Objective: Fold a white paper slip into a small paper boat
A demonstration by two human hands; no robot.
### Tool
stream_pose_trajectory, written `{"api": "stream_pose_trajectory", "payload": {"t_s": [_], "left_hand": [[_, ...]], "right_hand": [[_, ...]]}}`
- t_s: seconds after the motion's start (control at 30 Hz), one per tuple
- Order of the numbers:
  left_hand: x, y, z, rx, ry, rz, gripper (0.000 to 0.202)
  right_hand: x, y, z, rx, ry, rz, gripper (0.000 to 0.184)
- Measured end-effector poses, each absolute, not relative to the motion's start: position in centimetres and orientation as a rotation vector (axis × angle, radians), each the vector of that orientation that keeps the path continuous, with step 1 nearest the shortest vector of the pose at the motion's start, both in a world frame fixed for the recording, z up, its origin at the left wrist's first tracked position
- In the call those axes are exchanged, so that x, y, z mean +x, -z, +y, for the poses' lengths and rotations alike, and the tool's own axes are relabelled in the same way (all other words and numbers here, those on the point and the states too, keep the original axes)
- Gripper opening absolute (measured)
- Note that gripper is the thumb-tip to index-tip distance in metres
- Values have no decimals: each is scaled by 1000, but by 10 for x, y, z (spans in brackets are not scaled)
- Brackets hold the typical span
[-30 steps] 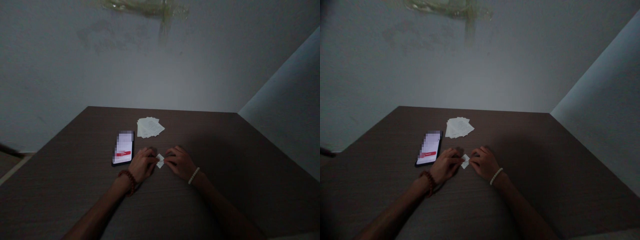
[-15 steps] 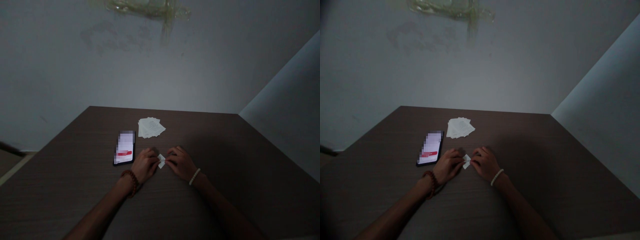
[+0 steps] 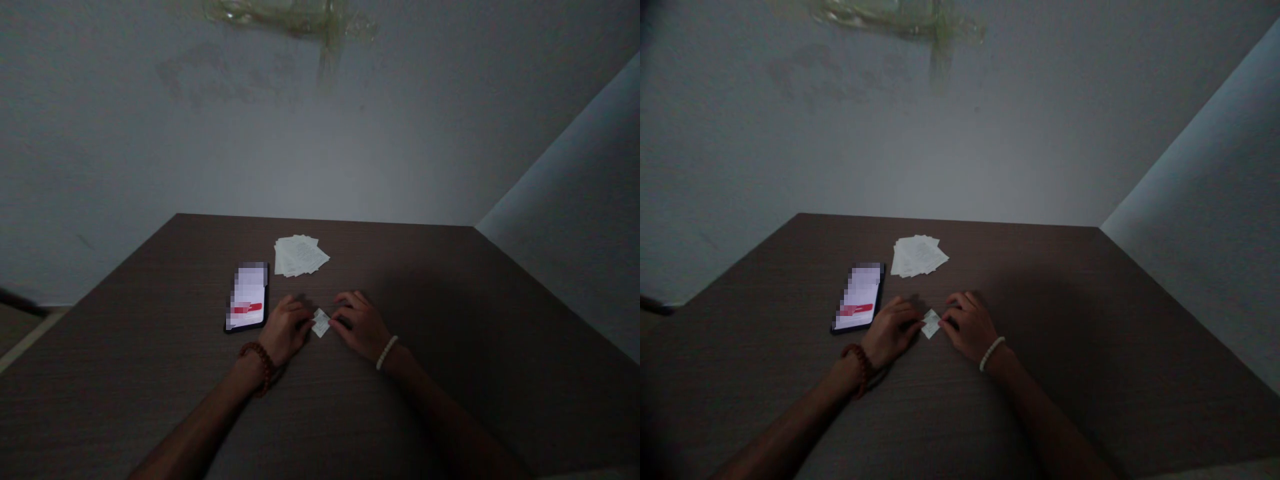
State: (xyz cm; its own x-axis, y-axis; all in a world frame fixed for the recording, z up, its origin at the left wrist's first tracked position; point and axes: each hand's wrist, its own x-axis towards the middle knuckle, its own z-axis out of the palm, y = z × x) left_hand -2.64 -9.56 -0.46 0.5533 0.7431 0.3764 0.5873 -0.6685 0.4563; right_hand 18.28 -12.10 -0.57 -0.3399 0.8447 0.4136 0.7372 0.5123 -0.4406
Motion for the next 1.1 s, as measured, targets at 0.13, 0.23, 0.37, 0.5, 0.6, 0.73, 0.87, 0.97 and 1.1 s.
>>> {"api": "stream_pose_trajectory", "payload": {"t_s": [0.13,0.23,0.37,0.5,0.6,0.73,0.87,0.97,1.1], "left_hand": [[-26,4,-95,2464,-825,1112,7],[-25,1,-96,2448,-802,1117,13],[-22,-2,-97,2454,-748,1147,20],[-20,0,-97,2446,-742,1206,19],[-19,1,-97,2452,-747,1218,17],[-18,2,-97,2448,-747,1248,14],[-17,2,-97,2429,-722,1309,12],[-17,2,-98,2428,-707,1332,11],[-15,1,-99,2424,-706,1388,10]], "right_hand": [[183,6,-121,-1285,-236,-2144,4],[181,4,-121,-1285,-236,-2143,6],[179,3,-122,-1306,-224,-2130,6],[175,6,-121,-1337,-200,-2077,8],[174,9,-120,-1346,-192,-2056,9],[174,10,-120,-1373,-199,-2044,10],[173,8,-120,-1389,-193,-2050,10],[172,8,-120,-1393,-190,-2061,11],[171,9,-119,-1405,-180,-2060,11]]}}
